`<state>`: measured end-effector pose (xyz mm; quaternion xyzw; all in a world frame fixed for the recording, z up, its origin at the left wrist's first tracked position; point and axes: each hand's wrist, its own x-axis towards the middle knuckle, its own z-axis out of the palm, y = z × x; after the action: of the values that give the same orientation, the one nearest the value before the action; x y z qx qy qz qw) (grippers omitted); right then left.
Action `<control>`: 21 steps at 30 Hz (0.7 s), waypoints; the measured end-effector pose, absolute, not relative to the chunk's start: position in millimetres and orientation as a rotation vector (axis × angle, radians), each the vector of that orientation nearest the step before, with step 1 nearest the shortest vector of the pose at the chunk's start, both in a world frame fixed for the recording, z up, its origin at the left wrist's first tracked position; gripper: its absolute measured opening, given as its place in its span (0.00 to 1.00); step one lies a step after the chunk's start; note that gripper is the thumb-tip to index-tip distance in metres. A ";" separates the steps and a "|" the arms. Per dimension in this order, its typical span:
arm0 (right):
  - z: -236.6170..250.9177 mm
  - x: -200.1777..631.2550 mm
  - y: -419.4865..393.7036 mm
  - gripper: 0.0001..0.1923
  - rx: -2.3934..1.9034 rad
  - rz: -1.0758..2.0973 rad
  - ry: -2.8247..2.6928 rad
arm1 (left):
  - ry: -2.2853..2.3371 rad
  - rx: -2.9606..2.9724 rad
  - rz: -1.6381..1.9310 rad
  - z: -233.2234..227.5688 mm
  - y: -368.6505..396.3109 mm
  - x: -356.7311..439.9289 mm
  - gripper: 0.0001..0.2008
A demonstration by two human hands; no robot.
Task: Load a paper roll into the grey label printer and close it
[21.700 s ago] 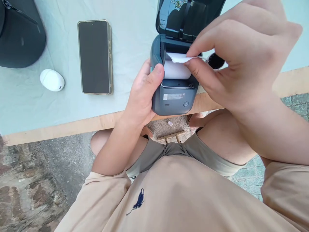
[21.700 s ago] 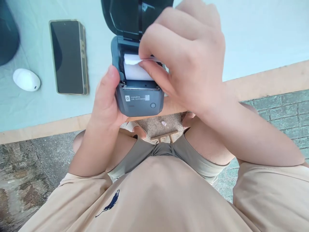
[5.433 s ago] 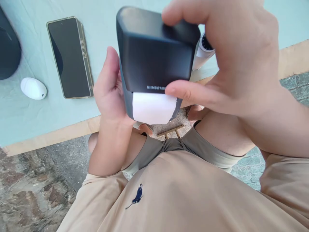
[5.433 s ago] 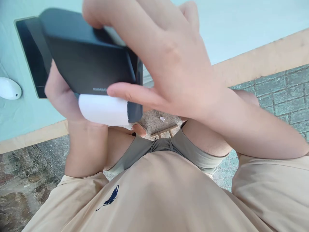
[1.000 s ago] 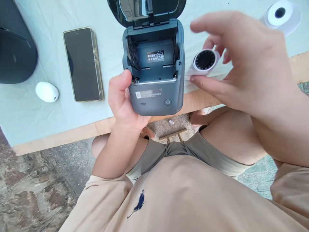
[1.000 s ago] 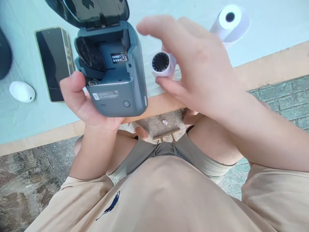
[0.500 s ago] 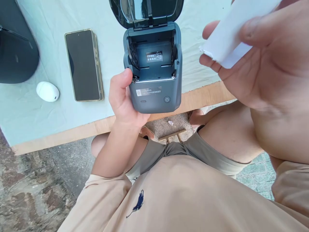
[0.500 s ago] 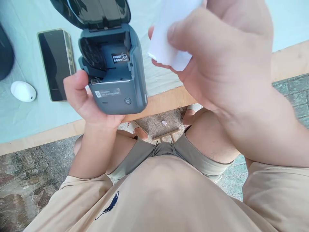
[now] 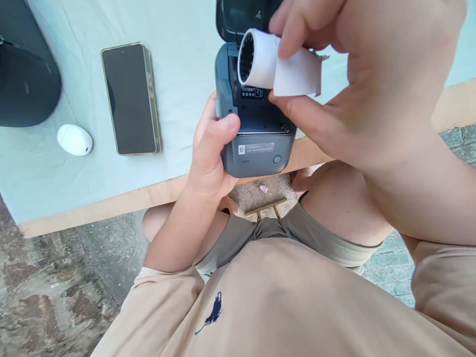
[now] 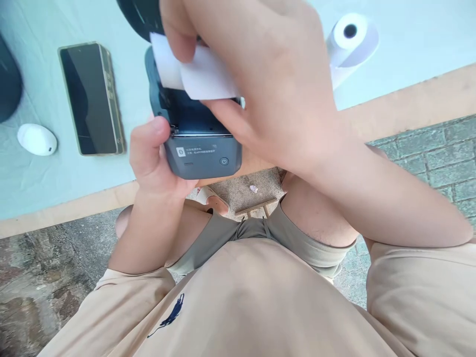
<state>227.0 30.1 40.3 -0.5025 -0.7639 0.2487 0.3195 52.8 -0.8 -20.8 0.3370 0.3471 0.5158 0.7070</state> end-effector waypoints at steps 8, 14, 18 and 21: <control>44.3 225.3 25.1 0.08 -1.421 0.335 -2.262 | 0.752 0.747 1.118 -22.0 1.5 50.1 0.20; 33.1 227.7 16.7 0.10 -1.175 0.238 -2.298 | 0.766 0.740 1.114 -16.6 -1.2 48.5 0.16; 16.1 223.6 7.4 0.09 -0.733 0.126 -2.315 | 0.803 0.735 1.104 -8.9 -0.9 46.4 0.18; 13.1 223.7 9.7 0.09 -0.597 0.320 -2.237 | 0.827 0.709 1.109 -15.1 -0.6 44.6 0.20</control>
<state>223.7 9.7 13.1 -0.2349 -0.8809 0.1259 0.3912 44.6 -0.6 -15.1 0.3199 0.3730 0.5003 0.7129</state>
